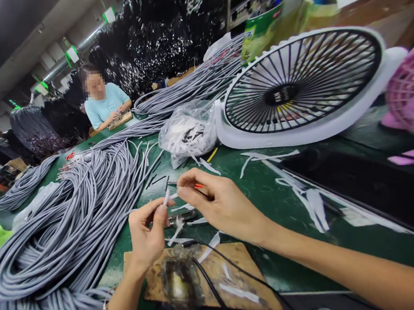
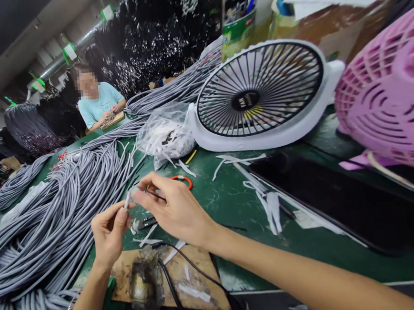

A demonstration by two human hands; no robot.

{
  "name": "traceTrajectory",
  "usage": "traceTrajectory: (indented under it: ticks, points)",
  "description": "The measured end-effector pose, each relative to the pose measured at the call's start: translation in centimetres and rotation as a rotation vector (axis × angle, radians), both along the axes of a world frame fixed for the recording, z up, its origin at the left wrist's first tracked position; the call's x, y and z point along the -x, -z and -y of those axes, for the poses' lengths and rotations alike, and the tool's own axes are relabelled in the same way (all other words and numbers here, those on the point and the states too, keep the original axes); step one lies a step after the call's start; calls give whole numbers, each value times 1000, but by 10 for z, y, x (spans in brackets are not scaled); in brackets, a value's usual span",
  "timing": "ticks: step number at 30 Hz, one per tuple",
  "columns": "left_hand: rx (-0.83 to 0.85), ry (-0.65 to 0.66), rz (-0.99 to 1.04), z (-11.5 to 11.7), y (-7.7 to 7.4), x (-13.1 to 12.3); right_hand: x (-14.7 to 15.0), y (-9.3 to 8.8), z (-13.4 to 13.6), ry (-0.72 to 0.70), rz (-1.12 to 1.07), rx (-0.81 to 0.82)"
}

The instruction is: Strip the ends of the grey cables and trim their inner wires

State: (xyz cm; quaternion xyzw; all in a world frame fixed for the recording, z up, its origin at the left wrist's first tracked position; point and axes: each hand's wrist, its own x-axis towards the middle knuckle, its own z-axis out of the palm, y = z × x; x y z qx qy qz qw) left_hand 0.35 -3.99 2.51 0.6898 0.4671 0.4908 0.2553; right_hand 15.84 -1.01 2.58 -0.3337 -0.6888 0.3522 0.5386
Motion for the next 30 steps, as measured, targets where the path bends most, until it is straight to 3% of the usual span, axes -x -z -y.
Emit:
traceTrajectory:
  ticks: [4, 7, 14, 22, 26, 28, 30]
  points:
    - [23, -47, 124, 0, 1, -1, 2, 2, 6, 100, 127, -312]
    - [0, -31, 150, 1, 2, -1, 6, 6, 7, 100, 160, -401]
    - [-33, -28, 96, 1, 3, -2, 8, 10, 7, 141, 168, -370]
    - [-323, -64, -298, 3, 1, -7, 8, 7, 9, 103, 97, -114]
    - [-363, -14, -426, 1, 2, -8, -11, -7, 4, 262, -34, -49]
    - [-345, -12, -440, 1, 3, -6, -19, -13, 2, 394, -52, -105]
    - [-286, -52, -391, 1, 2, -5, -23, -13, -1, 347, 77, -232]
